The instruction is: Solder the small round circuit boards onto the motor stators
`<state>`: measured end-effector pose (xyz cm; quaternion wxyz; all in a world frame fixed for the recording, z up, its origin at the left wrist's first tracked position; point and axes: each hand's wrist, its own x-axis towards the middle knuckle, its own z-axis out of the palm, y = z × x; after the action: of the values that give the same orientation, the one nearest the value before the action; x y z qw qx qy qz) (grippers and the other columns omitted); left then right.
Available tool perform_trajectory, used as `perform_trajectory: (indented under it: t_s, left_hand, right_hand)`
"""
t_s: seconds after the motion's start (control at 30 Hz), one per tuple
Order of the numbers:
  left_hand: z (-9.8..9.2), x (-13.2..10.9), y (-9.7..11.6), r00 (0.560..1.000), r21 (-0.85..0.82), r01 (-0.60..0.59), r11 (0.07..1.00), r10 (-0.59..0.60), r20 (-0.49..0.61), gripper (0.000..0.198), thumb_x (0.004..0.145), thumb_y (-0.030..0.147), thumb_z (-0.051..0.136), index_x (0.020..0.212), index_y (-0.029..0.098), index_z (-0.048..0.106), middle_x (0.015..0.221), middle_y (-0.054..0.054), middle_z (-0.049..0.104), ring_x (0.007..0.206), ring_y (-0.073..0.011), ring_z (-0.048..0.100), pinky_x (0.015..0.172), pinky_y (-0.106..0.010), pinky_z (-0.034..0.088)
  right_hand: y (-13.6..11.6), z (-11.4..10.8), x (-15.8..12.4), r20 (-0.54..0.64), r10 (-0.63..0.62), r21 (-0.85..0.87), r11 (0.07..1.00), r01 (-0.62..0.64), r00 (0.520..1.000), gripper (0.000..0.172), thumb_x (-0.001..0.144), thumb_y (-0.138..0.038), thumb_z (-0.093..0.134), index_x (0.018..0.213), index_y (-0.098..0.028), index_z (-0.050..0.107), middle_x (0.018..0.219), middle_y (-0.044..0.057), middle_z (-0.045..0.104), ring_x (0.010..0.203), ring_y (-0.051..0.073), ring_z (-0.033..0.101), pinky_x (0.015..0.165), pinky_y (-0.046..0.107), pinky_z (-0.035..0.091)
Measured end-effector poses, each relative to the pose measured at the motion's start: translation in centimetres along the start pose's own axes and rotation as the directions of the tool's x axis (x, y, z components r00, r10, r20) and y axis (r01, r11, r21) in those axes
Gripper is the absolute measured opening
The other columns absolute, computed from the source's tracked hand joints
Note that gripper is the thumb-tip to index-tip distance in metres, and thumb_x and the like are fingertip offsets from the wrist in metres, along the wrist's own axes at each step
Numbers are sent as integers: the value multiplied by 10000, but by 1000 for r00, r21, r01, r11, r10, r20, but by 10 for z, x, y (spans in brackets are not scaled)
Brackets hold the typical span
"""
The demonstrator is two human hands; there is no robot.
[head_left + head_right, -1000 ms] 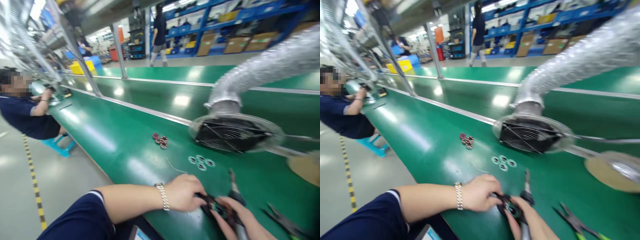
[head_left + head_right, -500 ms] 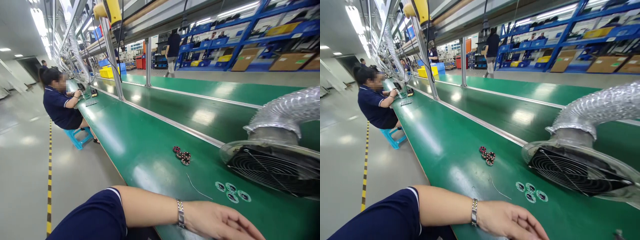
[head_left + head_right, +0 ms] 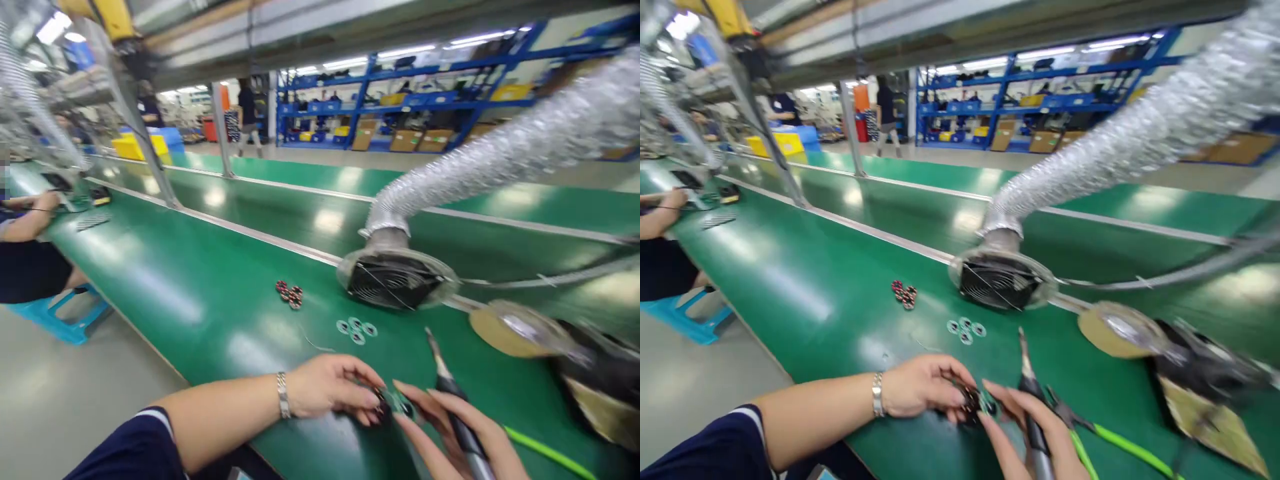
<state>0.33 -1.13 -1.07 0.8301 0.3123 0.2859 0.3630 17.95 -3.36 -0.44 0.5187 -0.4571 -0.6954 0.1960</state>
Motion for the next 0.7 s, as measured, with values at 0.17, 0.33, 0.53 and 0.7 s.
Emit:
perform_trajectory:
  t_s: [0.17,0.33,0.53,0.7]
  left_hand:
    - [7,-11,13,993,98,116,988,-117,2,416,635,343,721,939,100,571,636,-25,638,541,-92,604,562,-208,461]
    - [8,-11,16,984,175,179,968,-179,-18,295,708,242,665,957,112,576,773,-44,652,695,-128,645,695,-249,480]
    - [8,-10,11,988,174,139,975,-125,-90,179,657,150,683,817,134,605,808,-13,627,691,-96,607,735,-254,477]
    - [8,-10,12,986,100,157,982,-150,-74,154,717,210,650,837,128,599,788,-18,606,691,-95,596,749,-269,488]
  right_hand:
    - [-27,-6,5,101,-76,-204,974,95,992,260,778,-207,587,1031,-220,530,911,56,659,762,170,644,695,280,545]
    - [-22,-8,1,163,-30,-155,986,55,986,299,776,-133,574,1055,-215,504,913,44,623,787,154,598,719,282,517]
    - [-21,-2,-1,238,-11,-78,996,30,971,338,753,-104,586,1056,-208,476,893,43,608,778,150,572,702,272,500]
    - [-22,0,0,224,-15,-71,997,31,974,367,750,-79,578,1070,-219,465,912,39,615,800,152,569,718,273,498]
